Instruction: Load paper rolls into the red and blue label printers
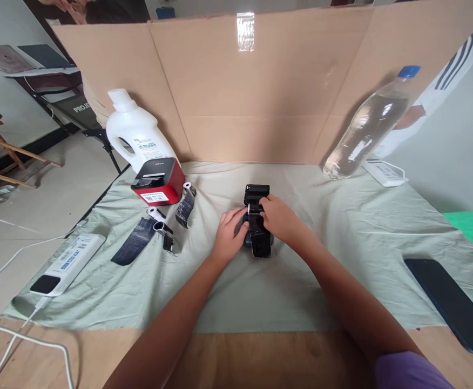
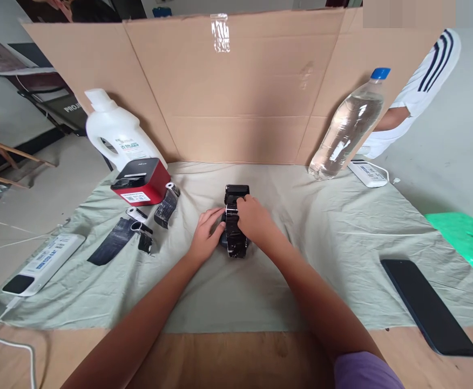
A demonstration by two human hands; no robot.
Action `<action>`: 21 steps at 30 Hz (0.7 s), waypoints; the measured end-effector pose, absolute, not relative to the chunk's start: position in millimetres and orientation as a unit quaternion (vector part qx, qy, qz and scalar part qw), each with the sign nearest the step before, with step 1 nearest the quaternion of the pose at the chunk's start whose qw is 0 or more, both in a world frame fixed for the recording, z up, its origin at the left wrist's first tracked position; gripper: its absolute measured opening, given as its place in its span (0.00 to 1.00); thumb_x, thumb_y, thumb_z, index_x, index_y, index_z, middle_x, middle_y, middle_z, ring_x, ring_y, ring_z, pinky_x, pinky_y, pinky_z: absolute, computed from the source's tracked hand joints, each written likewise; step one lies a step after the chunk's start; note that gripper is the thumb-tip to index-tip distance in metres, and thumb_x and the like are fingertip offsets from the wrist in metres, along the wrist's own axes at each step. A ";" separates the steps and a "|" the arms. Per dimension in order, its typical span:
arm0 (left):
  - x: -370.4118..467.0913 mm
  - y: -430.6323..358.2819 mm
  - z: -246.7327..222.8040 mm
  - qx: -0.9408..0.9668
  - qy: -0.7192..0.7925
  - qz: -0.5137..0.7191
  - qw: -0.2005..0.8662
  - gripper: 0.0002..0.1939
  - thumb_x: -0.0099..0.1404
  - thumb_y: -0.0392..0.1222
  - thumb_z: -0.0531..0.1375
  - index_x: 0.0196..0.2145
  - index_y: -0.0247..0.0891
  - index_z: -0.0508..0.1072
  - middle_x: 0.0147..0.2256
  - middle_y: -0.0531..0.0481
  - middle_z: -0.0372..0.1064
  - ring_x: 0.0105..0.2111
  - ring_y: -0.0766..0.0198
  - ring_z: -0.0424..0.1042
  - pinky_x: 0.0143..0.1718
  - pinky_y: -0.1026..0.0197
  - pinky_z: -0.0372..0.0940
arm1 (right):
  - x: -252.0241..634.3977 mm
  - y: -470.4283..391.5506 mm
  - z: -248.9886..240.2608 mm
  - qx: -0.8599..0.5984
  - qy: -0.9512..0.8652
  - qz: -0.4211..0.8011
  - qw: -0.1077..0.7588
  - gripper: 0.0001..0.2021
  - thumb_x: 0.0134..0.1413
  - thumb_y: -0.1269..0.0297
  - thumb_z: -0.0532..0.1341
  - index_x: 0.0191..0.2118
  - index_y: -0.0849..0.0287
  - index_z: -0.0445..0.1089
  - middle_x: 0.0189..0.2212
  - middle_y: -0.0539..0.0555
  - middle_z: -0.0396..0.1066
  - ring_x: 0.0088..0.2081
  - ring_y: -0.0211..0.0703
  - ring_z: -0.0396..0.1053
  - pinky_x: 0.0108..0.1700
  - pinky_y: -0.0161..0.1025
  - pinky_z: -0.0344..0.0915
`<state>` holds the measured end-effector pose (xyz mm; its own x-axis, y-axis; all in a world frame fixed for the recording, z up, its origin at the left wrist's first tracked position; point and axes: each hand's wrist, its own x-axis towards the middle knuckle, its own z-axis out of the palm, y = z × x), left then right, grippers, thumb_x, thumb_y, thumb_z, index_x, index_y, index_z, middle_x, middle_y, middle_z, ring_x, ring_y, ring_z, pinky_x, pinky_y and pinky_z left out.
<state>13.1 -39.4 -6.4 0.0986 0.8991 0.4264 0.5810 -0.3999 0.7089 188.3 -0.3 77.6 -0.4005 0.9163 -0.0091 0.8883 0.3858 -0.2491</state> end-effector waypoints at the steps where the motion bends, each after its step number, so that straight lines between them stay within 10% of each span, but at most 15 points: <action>1: 13.2 -39.1 -7.3 0.717 0.520 0.426 0.185 0.20 0.74 0.45 0.52 0.61 0.44 0.70 0.58 0.45 0.67 0.58 0.54 0.63 0.63 0.50 0.60 | 186.5 -2.1 77.4 -0.548 -0.829 0.096 0.060 0.10 0.64 0.74 0.54 0.48 0.63 0.68 0.48 0.64 0.69 0.51 0.54 0.68 0.49 0.44 0.65; 14: 14.2 -40.1 -7.7 0.747 0.545 0.360 0.123 0.23 0.75 0.49 0.51 0.63 0.44 0.69 0.65 0.44 0.59 0.61 0.50 0.60 0.64 0.46 0.58 | 182.2 4.8 58.8 -0.555 -0.827 0.068 0.049 0.12 0.60 0.76 0.54 0.46 0.64 0.70 0.46 0.66 0.68 0.50 0.58 0.67 0.50 0.49 0.65; 21: 14.9 -46.8 -3.0 0.764 0.509 0.384 0.097 0.22 0.73 0.50 0.52 0.60 0.43 0.72 0.62 0.43 0.62 0.59 0.51 0.62 0.60 0.48 0.60 | 185.0 14.3 48.3 -0.588 -0.777 0.097 0.202 0.16 0.55 0.68 0.61 0.51 0.61 0.68 0.49 0.64 0.63 0.49 0.56 0.66 0.52 0.52 0.67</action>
